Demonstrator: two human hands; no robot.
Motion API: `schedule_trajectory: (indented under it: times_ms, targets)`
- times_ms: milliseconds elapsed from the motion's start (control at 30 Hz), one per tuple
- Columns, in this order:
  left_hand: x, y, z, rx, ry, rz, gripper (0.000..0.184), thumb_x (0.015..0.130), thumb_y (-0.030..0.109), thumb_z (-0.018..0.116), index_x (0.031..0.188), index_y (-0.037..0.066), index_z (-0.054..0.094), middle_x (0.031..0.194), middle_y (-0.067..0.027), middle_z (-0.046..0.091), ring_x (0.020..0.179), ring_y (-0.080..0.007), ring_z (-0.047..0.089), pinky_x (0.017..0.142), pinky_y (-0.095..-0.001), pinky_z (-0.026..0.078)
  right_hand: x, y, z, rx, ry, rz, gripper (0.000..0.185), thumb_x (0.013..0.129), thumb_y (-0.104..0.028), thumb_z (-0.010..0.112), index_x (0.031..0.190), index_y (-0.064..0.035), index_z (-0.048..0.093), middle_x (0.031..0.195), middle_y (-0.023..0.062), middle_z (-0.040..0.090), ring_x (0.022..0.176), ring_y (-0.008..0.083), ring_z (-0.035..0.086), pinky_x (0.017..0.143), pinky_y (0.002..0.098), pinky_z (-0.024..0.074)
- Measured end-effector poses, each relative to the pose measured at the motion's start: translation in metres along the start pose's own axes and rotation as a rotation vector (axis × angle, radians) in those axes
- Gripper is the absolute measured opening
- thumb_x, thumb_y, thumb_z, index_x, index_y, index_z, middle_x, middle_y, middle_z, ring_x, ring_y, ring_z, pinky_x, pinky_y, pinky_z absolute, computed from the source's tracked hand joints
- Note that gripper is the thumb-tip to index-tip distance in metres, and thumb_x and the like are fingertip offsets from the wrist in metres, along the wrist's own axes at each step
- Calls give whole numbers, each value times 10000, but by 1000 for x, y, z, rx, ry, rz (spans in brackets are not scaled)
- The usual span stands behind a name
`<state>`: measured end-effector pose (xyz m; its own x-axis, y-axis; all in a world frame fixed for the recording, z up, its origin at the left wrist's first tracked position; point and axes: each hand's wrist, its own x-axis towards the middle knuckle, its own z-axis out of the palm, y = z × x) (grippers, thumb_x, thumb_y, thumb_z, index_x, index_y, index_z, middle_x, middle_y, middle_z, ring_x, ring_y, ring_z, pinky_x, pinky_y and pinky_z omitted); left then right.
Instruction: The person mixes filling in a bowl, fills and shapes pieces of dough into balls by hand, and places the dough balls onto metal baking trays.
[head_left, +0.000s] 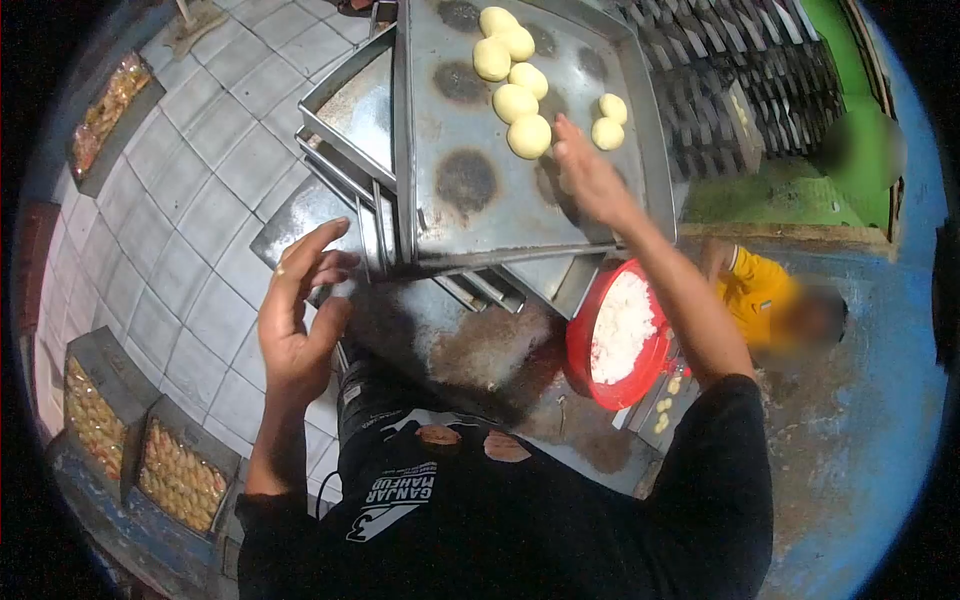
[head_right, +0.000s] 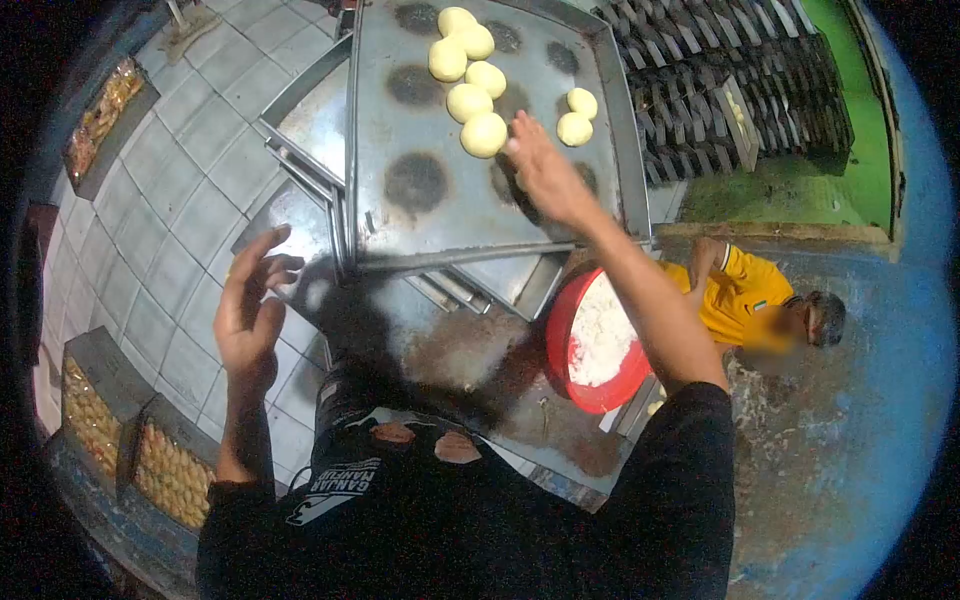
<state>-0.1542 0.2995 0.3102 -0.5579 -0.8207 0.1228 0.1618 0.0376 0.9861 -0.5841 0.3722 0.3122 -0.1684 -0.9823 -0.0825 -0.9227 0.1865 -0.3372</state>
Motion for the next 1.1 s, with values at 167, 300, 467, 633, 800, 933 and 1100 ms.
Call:
schedule_trajectory:
  times_ms: [167, 300, 467, 633, 800, 933, 1100]
  targets:
    - [15, 1, 3, 110, -35, 23, 661, 985, 405, 602, 1417, -75, 460, 1386, -219, 544, 1147, -265, 617, 963, -387, 495, 8, -23, 8, -253, 4, -158, 746, 1074, -477, 325, 1571, 40, 121, 1629, 307, 114, 1514, 468, 124, 1236, 525, 102]
    - [26, 2, 14, 16, -38, 49, 545, 989, 359, 612, 1370, -24, 536, 1289, -201, 605, 1075, -256, 659, 910, -382, 525, 22, -16, -30, 353, -40, 73, 865, 1034, -587, 309, 1583, 35, 64, 1649, 226, 167, 1540, 350, 131, 1252, 446, 77]
    - [28, 8, 13, 45, -87, 204, 419, 964, 214, 630, 1328, 14, 574, 1231, -169, 639, 1046, -230, 660, 892, -367, 527, 22, -25, 15, -331, 85, -25, 829, 994, -469, 450, 1579, 31, 142, 1651, 184, 233, 1539, 306, 186, 1247, 422, 141]
    - [10, 22, 23, -21, -75, 122, 408, 971, 194, 625, 1312, -22, 566, 1228, -180, 652, 1056, -243, 652, 1001, -386, 467, 34, -26, -54, 662, -149, 272, 554, 1079, -430, 314, 1377, -43, 578, 1507, 159, 490, 1430, 265, 414, 1182, 417, 306]
    - [-15, 44, 63, 106, -82, 247, 304, 942, 54, 601, 1230, -39, 621, 1126, -179, 685, 1003, -243, 705, 903, -336, 539, 15, -68, 4, -111, 374, 33, 376, 881, -281, 691, 1052, 51, 654, 1039, 274, 680, 986, 411, 657, 898, 462, 499]
    - [-50, 40, 108, -134, -28, 134, 372, 1006, 56, 563, 1357, -58, 514, 1356, -182, 564, 1246, -265, 592, 989, -356, 518, -66, -147, -28, 237, 452, 168, 337, 862, -259, 684, 1015, 39, 644, 884, 234, 671, 811, 398, 660, 772, 452, 517]
    - [-104, 27, 179, -532, -120, -256, 418, 1083, 264, 478, 1397, -10, 486, 1190, -79, 610, 1048, -136, 607, 848, -278, 509, -247, -206, 7, 354, 539, -112, 291, 836, -146, 734, 1055, 24, 645, 934, 199, 658, 850, 309, 676, 754, 397, 529]
